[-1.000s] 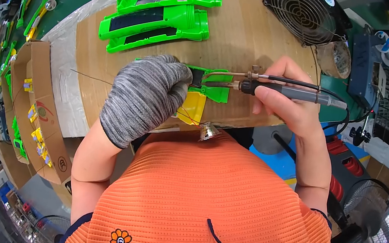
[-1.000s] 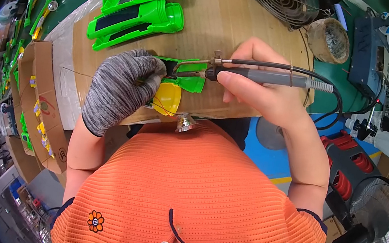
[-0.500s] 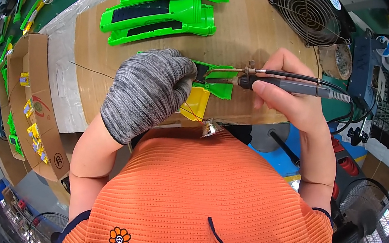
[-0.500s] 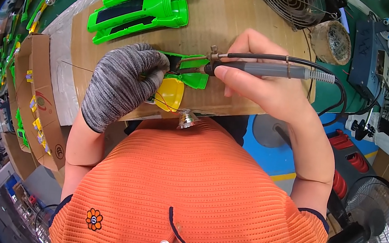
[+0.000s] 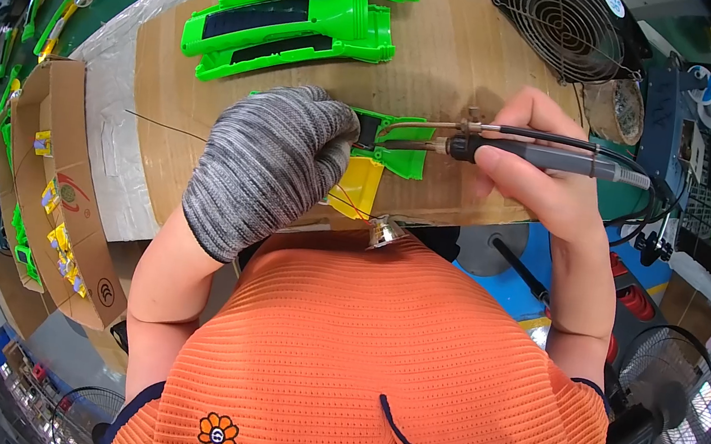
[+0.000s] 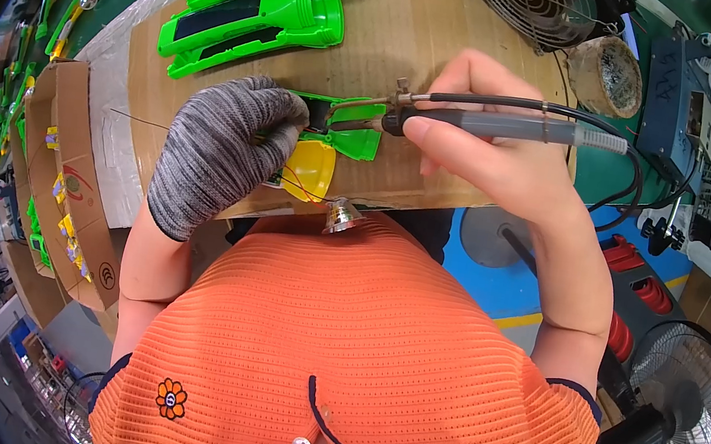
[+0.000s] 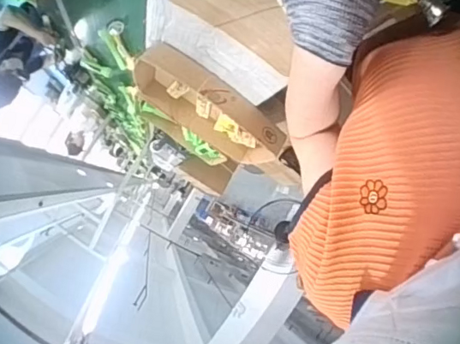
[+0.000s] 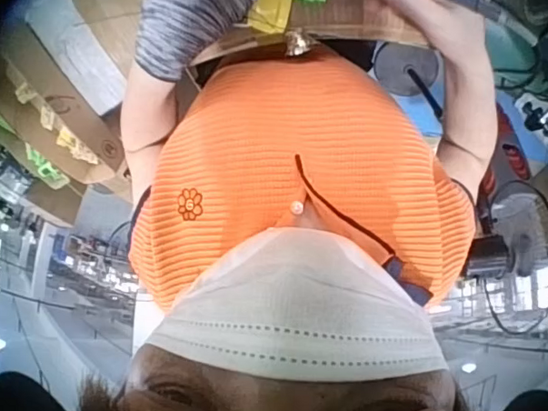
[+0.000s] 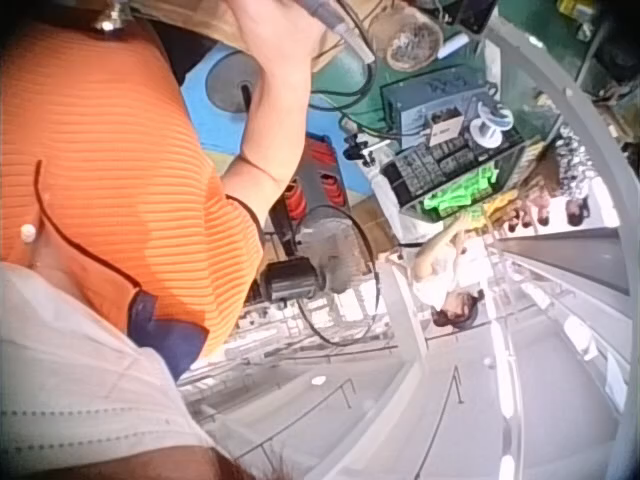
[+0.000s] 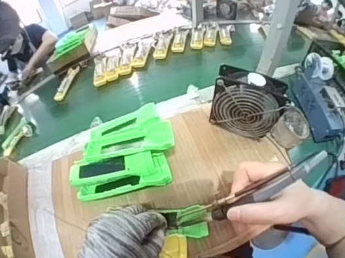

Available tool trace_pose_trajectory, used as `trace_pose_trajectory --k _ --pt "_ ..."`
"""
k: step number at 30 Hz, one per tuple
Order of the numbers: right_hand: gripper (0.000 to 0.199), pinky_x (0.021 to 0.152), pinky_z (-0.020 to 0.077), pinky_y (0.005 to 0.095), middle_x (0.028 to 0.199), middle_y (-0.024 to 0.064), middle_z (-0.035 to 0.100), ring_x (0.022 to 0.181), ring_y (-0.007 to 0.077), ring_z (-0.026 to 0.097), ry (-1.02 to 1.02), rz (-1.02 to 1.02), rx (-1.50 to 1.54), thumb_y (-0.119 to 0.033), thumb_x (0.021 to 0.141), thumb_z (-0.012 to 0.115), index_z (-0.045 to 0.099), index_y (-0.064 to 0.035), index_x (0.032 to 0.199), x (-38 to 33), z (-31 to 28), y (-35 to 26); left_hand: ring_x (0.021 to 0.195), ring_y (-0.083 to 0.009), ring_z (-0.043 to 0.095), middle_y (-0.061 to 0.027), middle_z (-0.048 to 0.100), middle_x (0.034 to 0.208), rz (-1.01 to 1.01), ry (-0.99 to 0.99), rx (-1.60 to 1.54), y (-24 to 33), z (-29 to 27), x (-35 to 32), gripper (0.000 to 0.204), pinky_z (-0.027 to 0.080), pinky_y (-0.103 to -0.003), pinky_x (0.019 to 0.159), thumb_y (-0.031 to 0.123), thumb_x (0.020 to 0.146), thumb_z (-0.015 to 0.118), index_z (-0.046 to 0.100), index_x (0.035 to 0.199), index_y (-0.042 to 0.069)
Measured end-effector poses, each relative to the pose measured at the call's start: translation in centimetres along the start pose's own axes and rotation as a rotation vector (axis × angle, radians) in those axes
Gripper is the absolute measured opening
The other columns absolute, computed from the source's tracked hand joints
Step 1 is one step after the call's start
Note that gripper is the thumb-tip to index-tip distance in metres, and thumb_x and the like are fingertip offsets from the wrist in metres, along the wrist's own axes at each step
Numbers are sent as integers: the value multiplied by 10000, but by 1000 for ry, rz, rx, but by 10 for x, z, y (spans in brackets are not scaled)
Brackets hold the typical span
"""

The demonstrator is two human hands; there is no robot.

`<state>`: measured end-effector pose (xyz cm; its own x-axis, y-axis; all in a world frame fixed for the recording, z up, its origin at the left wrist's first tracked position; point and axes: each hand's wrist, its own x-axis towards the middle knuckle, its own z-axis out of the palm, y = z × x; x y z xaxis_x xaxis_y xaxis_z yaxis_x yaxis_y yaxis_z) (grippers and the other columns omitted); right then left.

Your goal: Soldering electrical components into flashlight bodies on a factory assembly line.

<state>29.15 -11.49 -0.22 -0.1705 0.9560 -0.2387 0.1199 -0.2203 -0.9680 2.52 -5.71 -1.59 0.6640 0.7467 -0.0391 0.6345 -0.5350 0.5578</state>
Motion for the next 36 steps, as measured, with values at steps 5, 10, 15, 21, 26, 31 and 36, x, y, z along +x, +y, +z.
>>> trace_pose_trajectory --k 5,10,15,21,26,31,36 --pt "163 548 459 214 721 24 649 623 74 635 29 -7 27 -62 845 712 552 -30 849 -4 -3 2 810 -322 678 -133 694 873 28 14 9 -1 0 1 139 550 -374 739 49 795 692 719 931 45" --pt "160 539 455 213 761 58 663 634 96 638 106 -47 171 -70 877 680 527 -33 902 -11 3 11 807 -324 677 -134 692 869 23 22 -4 0 -1 -1 133 550 -376 737 49 795 692 718 926 44" --pt "124 1001 487 546 763 85 583 720 213 648 250 -106 787 -53 963 571 472 -45 1037 -24 33 39 804 -326 675 -136 690 865 6 7 1 0 0 0 122 550 -379 735 56 800 692 717 918 43" --pt "113 1051 436 583 702 54 503 735 213 628 302 -136 811 -129 996 548 463 -62 1031 -31 55 48 801 -333 674 -141 689 865 5 10 -14 0 1 0 123 547 -382 730 55 805 685 718 922 42" --pt "105 1063 425 581 677 49 497 738 207 623 323 -159 870 -143 1006 527 465 -62 1029 -27 56 53 799 -322 676 -149 692 874 -3 31 -28 -2 1 1 133 545 -378 735 65 818 679 720 940 32" --pt "100 1088 388 583 645 6 476 757 178 634 248 -235 863 -160 1011 516 480 -98 941 4 54 58 789 -289 686 -157 695 860 -80 63 -27 -7 -6 9 147 541 -370 738 82 847 673 723 969 19" --pt "167 1145 310 629 620 -33 441 769 149 644 244 -223 786 -198 1014 515 472 -123 871 10 53 55 818 -303 683 -162 696 877 -150 79 9 -9 -7 11 152 541 -369 755 119 860 675 726 971 28"
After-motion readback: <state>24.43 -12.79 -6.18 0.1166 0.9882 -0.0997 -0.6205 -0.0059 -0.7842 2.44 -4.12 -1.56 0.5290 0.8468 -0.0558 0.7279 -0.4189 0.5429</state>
